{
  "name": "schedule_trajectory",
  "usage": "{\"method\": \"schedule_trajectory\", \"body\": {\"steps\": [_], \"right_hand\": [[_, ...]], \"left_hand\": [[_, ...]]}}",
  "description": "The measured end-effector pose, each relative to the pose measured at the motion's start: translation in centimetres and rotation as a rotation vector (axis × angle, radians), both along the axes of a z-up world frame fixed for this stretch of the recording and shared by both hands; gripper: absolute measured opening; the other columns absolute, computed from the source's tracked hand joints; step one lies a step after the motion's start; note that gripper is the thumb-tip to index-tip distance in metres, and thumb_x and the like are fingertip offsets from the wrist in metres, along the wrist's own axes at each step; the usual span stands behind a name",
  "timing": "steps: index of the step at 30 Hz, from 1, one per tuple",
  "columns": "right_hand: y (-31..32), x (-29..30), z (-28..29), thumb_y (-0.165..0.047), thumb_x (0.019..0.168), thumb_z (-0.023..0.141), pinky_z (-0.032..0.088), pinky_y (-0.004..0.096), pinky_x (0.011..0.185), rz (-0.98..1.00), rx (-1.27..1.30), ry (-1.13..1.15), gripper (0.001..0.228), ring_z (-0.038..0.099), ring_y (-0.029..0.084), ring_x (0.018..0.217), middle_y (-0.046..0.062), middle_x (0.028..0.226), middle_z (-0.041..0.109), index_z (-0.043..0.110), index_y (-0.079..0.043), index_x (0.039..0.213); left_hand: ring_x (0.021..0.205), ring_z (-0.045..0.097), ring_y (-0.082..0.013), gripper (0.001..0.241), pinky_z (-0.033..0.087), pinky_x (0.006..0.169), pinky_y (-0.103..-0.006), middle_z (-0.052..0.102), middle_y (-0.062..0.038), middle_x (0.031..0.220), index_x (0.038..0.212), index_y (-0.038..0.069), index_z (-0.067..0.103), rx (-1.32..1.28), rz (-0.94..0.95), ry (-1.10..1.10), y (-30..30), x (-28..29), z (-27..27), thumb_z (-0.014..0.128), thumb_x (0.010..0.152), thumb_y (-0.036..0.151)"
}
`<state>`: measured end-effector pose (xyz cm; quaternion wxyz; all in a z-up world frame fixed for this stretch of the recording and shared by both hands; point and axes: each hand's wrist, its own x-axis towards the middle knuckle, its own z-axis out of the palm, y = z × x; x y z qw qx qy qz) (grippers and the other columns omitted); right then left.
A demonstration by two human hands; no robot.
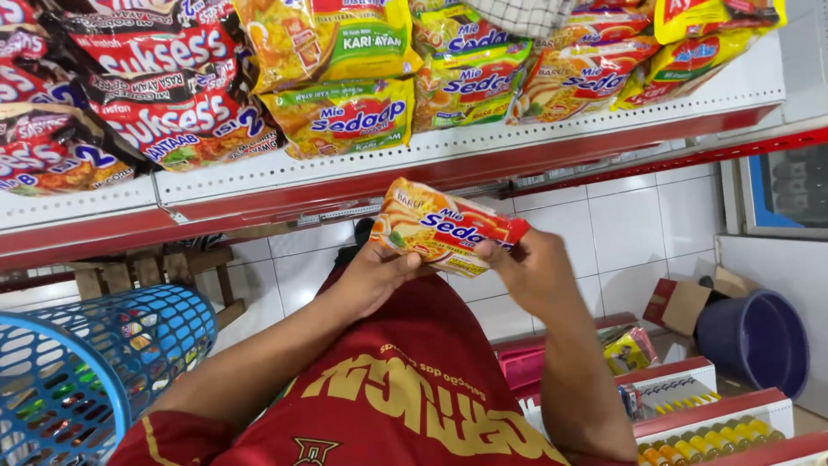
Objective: Scanning barcodes on instant noodle packets and cleaning them with a cloth in a grocery store aisle.
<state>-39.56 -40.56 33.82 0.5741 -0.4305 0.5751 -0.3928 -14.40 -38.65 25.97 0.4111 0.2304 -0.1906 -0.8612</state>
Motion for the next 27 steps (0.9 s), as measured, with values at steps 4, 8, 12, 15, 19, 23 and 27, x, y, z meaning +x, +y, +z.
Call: {"method": "schedule_trajectory", "body": {"steps": [4, 8, 12, 15, 19, 23, 27], "right_hand": [[-7.3, -0.4, 5.8, -0.040, 0.101, 0.074, 0.052, 0.033, 0.064, 0.225, -0.422, 0.719, 0.036, 0.070, 0.018, 0.070, 0.009, 0.080, 0.074, 0.075, -0.005, 0.097], [-16.2, 1.5, 10.9, -0.025, 0.098, 0.085, 0.052, 0.048, 0.084, 0.302, -1.227, 0.986, 0.034, 0.064, 0.040, 0.095, 0.020, 0.100, 0.067, 0.068, 0.002, 0.108], [-22.9, 1.2, 9.8, -0.028, 0.092, 0.084, 0.049, 0.048, 0.079, 0.559, -1.133, 1.012, 0.041, 0.063, 0.038, 0.095, 0.019, 0.105, 0.069, 0.067, 0.005, 0.109], [-25.0, 1.1, 9.7, -0.032, 0.094, 0.085, 0.049, 0.049, 0.076, 0.659, -0.875, 1.116, 0.037, 0.063, 0.039, 0.088, 0.020, 0.096, 0.068, 0.069, -0.001, 0.107], [-26.4, -0.7, 8.1, -0.021, 0.100, 0.080, 0.051, 0.048, 0.075, 0.668, -1.059, 1.079, 0.021, 0.065, 0.037, 0.086, 0.017, 0.096, 0.069, 0.070, -0.003, 0.099], [-26.0, -5.6, 8.5, -0.006, 0.098, 0.068, 0.053, 0.042, 0.081, 0.487, -1.129, 0.761, 0.017, 0.066, 0.030, 0.090, 0.017, 0.101, 0.069, 0.066, 0.004, 0.111], [-23.4, -12.5, 7.7, -0.010, 0.106, 0.057, 0.056, 0.037, 0.096, 0.331, -1.108, 0.530, 0.021, 0.069, 0.022, 0.108, 0.011, 0.121, 0.070, 0.063, 0.001, 0.123]], "left_hand": [[0.135, 0.058, -0.0266, 0.062, 0.047, 0.115, -0.0494, 0.060, -0.012, 0.143, 0.148, 0.004, 0.046, 0.012, -0.019, -0.173, -2.3, 2.0, -2.6, 0.075, 0.095, 0.021], [0.132, 0.059, -0.0238, 0.064, 0.049, 0.111, -0.0451, 0.062, -0.009, 0.140, 0.149, 0.006, 0.046, 0.007, 0.017, -0.261, -2.6, 2.6, -3.1, 0.074, 0.093, 0.021], [0.130, 0.060, -0.0236, 0.065, 0.049, 0.111, -0.0423, 0.063, -0.010, 0.140, 0.148, 0.003, 0.047, -0.002, 0.051, -0.311, -1.5, 2.3, -4.8, 0.076, 0.092, 0.019], [0.129, 0.060, -0.0220, 0.066, 0.050, 0.108, -0.0421, 0.063, -0.009, 0.139, 0.148, 0.005, 0.046, -0.008, 0.120, -0.336, -0.9, 1.8, -4.4, 0.076, 0.091, 0.021], [0.132, 0.058, -0.0244, 0.067, 0.047, 0.110, -0.0439, 0.061, -0.012, 0.142, 0.150, 0.002, 0.044, -0.043, 0.189, -0.267, 0.7, -0.3, -4.7, 0.074, 0.095, 0.027], [0.137, 0.055, -0.0259, 0.069, 0.045, 0.116, -0.0464, 0.058, -0.011, 0.147, 0.151, 0.005, 0.040, -0.022, 0.343, -0.029, 2.3, -5.1, -3.4, 0.068, 0.098, 0.039], [0.133, 0.058, -0.0257, 0.069, 0.047, 0.113, -0.0456, 0.059, -0.012, 0.145, 0.151, 0.006, 0.041, 0.066, 0.452, 0.049, 3.1, -10.7, -3.0, 0.056, 0.100, 0.050]]}}
